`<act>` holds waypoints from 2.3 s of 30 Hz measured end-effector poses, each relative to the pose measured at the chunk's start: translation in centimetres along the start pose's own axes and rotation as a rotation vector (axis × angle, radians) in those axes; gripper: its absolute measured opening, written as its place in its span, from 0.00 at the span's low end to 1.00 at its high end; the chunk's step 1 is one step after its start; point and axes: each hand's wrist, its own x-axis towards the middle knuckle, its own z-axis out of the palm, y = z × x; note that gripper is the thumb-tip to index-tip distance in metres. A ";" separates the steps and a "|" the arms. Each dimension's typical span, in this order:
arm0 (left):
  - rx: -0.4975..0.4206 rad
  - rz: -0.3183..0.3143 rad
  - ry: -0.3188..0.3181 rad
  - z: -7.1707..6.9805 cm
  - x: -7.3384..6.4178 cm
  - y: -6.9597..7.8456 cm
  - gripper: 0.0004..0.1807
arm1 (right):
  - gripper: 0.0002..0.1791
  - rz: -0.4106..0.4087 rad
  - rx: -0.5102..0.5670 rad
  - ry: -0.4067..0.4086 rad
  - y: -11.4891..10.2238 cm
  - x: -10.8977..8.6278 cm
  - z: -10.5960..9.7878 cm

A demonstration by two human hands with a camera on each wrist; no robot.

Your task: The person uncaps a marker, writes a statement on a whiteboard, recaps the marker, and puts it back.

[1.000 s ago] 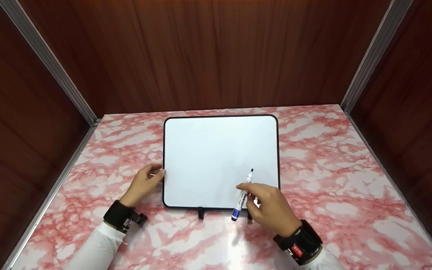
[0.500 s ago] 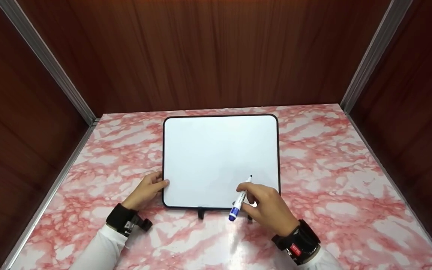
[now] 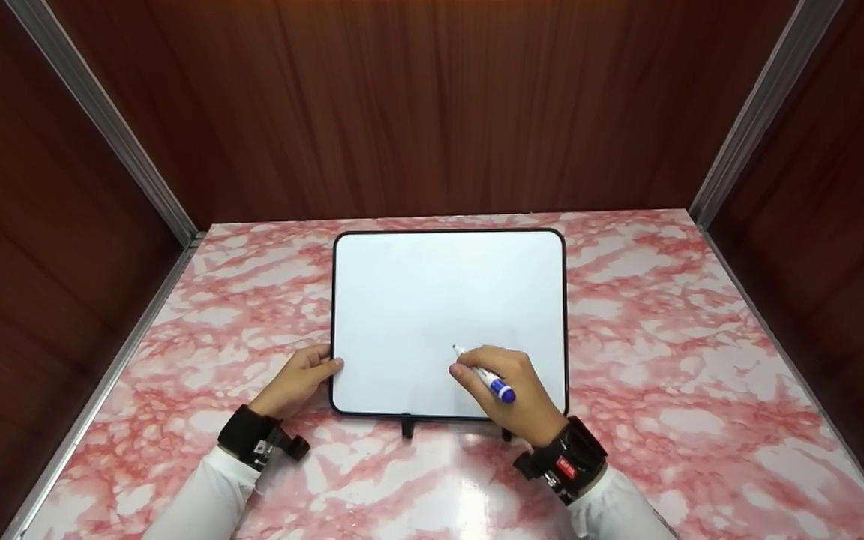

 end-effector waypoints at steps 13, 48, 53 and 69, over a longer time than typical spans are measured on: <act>0.006 0.018 -0.010 -0.5 -0.4 -0.1 0.15 | 0.12 0.334 0.337 -0.034 3.7 2.3 4.7; 0.025 0.031 -0.023 -0.3 -0.2 -0.1 0.18 | 0.05 0.213 0.031 0.095 6.9 9.2 11.8; 0.075 0.047 -0.008 -0.3 -0.3 -0.1 0.17 | 0.05 0.192 -0.013 0.098 7.3 9.6 12.0; 0.126 0.040 -0.007 -0.5 -0.3 -0.1 0.17 | 0.05 0.171 -0.153 0.076 7.8 10.6 12.4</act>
